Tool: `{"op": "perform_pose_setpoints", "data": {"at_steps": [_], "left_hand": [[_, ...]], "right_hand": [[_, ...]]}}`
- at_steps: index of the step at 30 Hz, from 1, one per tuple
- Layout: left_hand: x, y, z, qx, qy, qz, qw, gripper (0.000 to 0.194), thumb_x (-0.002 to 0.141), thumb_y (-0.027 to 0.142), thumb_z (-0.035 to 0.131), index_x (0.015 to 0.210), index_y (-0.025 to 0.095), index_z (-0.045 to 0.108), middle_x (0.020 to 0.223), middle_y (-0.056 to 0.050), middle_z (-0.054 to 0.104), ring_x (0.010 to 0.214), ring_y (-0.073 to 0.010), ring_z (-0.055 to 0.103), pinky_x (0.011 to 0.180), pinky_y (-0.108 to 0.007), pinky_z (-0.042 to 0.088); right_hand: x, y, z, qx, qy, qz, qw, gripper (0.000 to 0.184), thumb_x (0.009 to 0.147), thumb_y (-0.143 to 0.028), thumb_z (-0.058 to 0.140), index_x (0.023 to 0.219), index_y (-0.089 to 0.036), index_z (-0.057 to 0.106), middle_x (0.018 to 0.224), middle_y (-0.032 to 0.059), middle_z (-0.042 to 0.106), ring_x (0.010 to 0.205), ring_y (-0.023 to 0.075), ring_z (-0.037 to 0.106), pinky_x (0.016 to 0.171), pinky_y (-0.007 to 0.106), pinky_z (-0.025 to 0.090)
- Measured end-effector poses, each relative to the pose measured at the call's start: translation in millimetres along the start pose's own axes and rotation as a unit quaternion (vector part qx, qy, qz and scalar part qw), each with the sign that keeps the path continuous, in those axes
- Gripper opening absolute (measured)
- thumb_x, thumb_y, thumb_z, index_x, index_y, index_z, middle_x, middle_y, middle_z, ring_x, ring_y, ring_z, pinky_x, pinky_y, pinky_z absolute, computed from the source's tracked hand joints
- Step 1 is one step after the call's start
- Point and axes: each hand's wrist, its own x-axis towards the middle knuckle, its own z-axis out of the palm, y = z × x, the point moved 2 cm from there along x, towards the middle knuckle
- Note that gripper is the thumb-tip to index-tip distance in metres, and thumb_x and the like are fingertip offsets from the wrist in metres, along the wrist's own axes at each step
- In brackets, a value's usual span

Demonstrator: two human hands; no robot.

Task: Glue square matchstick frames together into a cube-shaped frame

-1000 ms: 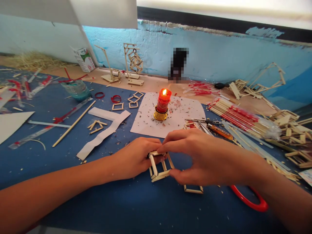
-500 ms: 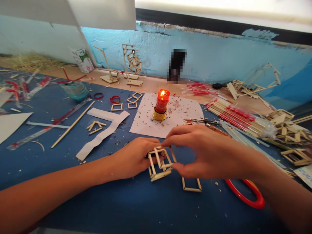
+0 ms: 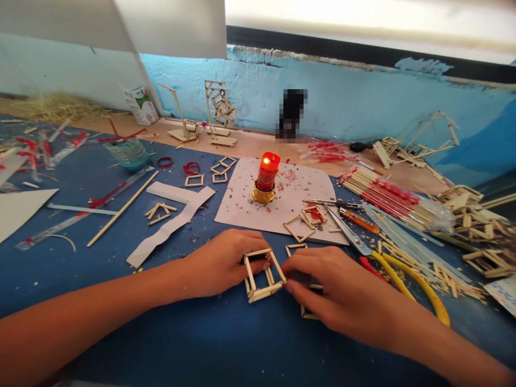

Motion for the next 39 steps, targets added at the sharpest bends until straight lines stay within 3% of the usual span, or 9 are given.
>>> {"op": "perform_pose_setpoints", "data": {"at_steps": [5,10,16,19,24,27,33,39], "left_hand": [[0.4,0.6,-1.9,-0.007,-0.008,-0.004,1.000,0.017,0.102,0.017,0.056,0.100,0.018,0.072,0.097,-0.004,0.069,0.087,-0.0153,0.067,0.078,-0.023,0.048],[-3.0,-2.1,1.2,0.036,0.009,-0.017,0.999,0.017,0.101,0.018,0.055,0.098,0.018,0.072,0.094,-0.003,0.067,0.083,-0.0156,0.065,0.074,-0.024,0.048],[-2.6,-3.9,8.7,0.098,0.097,-0.104,0.985,0.017,0.099,0.023,0.054,0.094,0.019,0.069,0.092,-0.004,0.066,0.081,-0.0186,0.065,0.073,-0.029,0.048],[-0.4,-1.2,12.6,0.138,0.105,-0.123,0.977,0.017,0.099,0.023,0.052,0.095,0.018,0.068,0.093,-0.006,0.066,0.082,-0.0208,0.067,0.073,-0.032,0.048],[-2.0,2.8,13.5,0.158,0.098,-0.123,0.975,0.018,0.100,0.025,0.049,0.099,0.019,0.066,0.098,-0.007,0.066,0.087,-0.0240,0.068,0.075,-0.034,0.048],[-8.9,7.6,2.7,0.111,0.076,-0.125,0.983,0.019,0.093,0.031,0.062,0.110,0.021,0.064,0.103,-0.006,0.065,0.090,-0.0237,0.066,0.076,-0.034,0.050],[-18.1,16.6,-23.7,-0.030,-0.042,-0.148,0.988,0.040,0.083,0.025,0.076,0.120,0.027,0.062,0.111,0.001,0.063,0.091,-0.0168,0.068,0.078,-0.026,0.053],[-12.8,10.4,-19.2,0.021,-0.032,-0.150,0.988,0.011,0.087,0.026,0.072,0.091,0.022,0.063,0.089,0.003,0.062,0.076,-0.0153,0.063,0.066,-0.026,0.047]], "right_hand": [[11.3,-2.9,9.5,0.076,-0.003,-0.004,0.997,0.014,0.089,-0.011,0.060,0.088,-0.021,0.070,0.077,-0.0032,0.064,0.068,0.0112,0.056,0.065,0.024,0.039],[8.6,2.5,8.5,0.124,-0.019,0.018,0.992,0.020,0.089,-0.008,0.055,0.083,-0.021,0.069,0.074,-0.0033,0.062,0.066,0.0112,0.057,0.063,0.024,0.040],[12.4,6.4,-4.1,0.185,0.004,0.135,0.973,0.031,0.101,-0.036,0.049,0.090,-0.019,0.072,0.081,0.0027,0.069,0.071,0.0164,0.059,0.056,0.026,0.039],[22.1,7.7,-8.7,0.202,-0.007,0.151,0.968,0.041,0.102,-0.043,0.046,0.085,-0.017,0.073,0.073,0.0013,0.063,0.065,0.0147,0.053,0.054,0.026,0.037],[33.8,1.3,-9.1,0.153,-0.009,0.125,0.980,0.033,0.097,-0.033,0.051,0.075,-0.017,0.070,0.058,-0.0051,0.044,0.053,0.0104,0.037,0.044,0.026,0.023],[34.8,-2.7,-7.5,0.125,0.002,0.100,0.987,0.034,0.098,-0.030,0.050,0.075,-0.017,0.071,0.058,-0.0050,0.048,0.054,0.0103,0.040,0.046,0.026,0.025],[31.6,-2.4,-3.2,0.088,0.049,0.087,0.991,0.034,0.102,-0.030,0.050,0.075,-0.018,0.067,0.065,-0.0025,0.060,0.058,0.0114,0.050,0.051,0.027,0.029],[29.5,-2.2,-1.3,0.050,0.072,0.060,0.994,0.033,0.103,-0.027,0.050,0.072,-0.018,0.060,0.068,-0.0019,0.061,0.063,0.0119,0.053,0.058,0.028,0.033]]}}
